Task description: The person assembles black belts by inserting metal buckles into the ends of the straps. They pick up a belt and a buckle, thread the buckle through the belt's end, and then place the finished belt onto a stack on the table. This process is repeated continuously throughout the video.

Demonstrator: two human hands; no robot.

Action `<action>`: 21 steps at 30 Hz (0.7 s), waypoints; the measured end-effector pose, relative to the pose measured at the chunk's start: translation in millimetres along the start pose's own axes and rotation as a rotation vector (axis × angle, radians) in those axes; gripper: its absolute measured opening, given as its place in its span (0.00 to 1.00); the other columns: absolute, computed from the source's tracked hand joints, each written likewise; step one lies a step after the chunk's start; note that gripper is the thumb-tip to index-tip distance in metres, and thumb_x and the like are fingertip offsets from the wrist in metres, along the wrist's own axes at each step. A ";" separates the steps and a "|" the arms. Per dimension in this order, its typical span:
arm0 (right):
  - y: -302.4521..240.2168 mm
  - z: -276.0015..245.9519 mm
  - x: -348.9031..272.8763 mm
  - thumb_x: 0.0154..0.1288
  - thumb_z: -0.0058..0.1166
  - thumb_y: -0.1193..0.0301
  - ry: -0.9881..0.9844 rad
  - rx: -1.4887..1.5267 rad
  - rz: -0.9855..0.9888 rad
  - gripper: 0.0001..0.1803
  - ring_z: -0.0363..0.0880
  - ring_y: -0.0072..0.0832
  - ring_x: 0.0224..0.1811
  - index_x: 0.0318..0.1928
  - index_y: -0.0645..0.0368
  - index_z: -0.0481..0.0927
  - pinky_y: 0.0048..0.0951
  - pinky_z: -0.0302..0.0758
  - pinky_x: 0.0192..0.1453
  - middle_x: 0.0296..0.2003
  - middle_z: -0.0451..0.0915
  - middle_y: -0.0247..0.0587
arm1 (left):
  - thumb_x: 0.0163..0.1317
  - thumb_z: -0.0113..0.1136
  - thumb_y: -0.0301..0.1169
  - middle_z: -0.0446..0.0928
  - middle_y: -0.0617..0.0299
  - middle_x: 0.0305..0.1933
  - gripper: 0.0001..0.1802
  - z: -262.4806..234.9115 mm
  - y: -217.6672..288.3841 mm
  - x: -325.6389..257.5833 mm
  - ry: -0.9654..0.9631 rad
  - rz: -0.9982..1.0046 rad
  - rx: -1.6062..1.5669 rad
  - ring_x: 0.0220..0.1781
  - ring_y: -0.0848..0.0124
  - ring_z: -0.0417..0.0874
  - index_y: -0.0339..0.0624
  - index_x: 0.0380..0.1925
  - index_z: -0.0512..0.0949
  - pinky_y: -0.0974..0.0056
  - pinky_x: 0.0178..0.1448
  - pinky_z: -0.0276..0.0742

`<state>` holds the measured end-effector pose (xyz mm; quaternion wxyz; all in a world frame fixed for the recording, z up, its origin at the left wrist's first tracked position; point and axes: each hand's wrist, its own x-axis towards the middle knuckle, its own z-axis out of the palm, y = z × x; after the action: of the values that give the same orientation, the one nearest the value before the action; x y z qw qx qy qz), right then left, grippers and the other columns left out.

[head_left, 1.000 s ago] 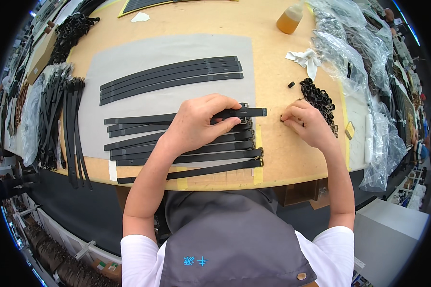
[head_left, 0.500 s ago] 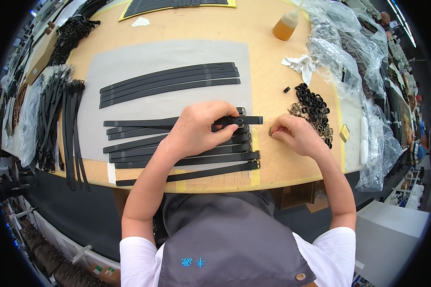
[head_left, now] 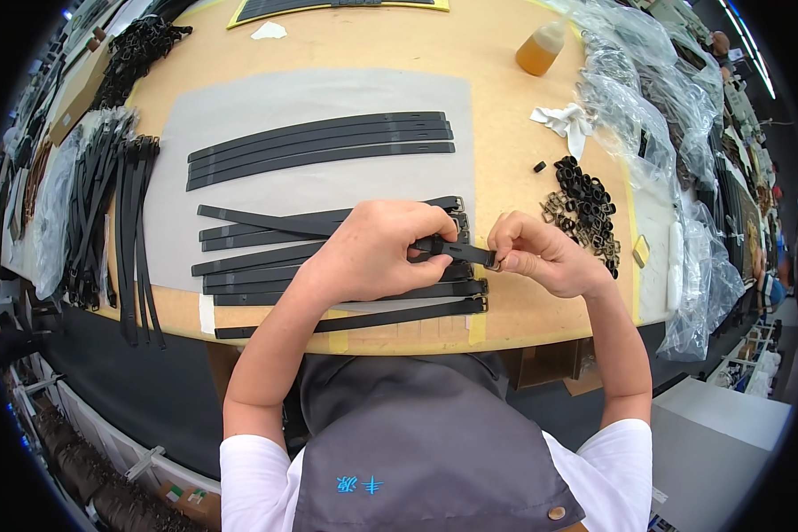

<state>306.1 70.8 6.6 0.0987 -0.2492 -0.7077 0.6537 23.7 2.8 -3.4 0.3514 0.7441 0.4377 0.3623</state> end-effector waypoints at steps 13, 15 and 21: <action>-23.2 35.4 23.8 0.74 0.61 0.75 0.199 0.046 0.157 0.07 0.75 0.14 0.37 0.46 0.62 0.76 0.21 0.75 0.43 0.35 0.79 0.28 | 0.56 0.74 0.28 0.86 0.60 0.33 0.13 7.4 1.2 0.5 -0.070 -0.027 0.096 0.26 0.69 0.84 0.39 0.40 0.82 0.68 0.32 0.84; -24.0 35.9 24.4 0.72 0.62 0.75 0.229 0.066 0.187 0.08 0.75 0.11 0.36 0.45 0.62 0.76 0.18 0.74 0.41 0.34 0.79 0.28 | 0.57 0.74 0.27 0.86 0.59 0.34 0.13 10.1 1.3 0.3 -0.065 -0.007 0.071 0.26 0.69 0.84 0.39 0.40 0.82 0.68 0.32 0.83; -20.5 39.3 25.8 0.71 0.68 0.71 0.282 0.077 0.201 0.12 0.74 0.10 0.28 0.45 0.60 0.77 0.17 0.71 0.32 0.28 0.78 0.25 | 0.60 0.74 0.27 0.85 0.58 0.36 0.13 12.9 -2.6 -1.7 -0.071 0.028 0.008 0.30 0.67 0.85 0.38 0.43 0.82 0.66 0.33 0.83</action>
<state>261.2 48.4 16.8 0.1406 -0.4037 -0.6329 0.6455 33.0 -0.5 -12.3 0.3586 0.7640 0.4158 0.3389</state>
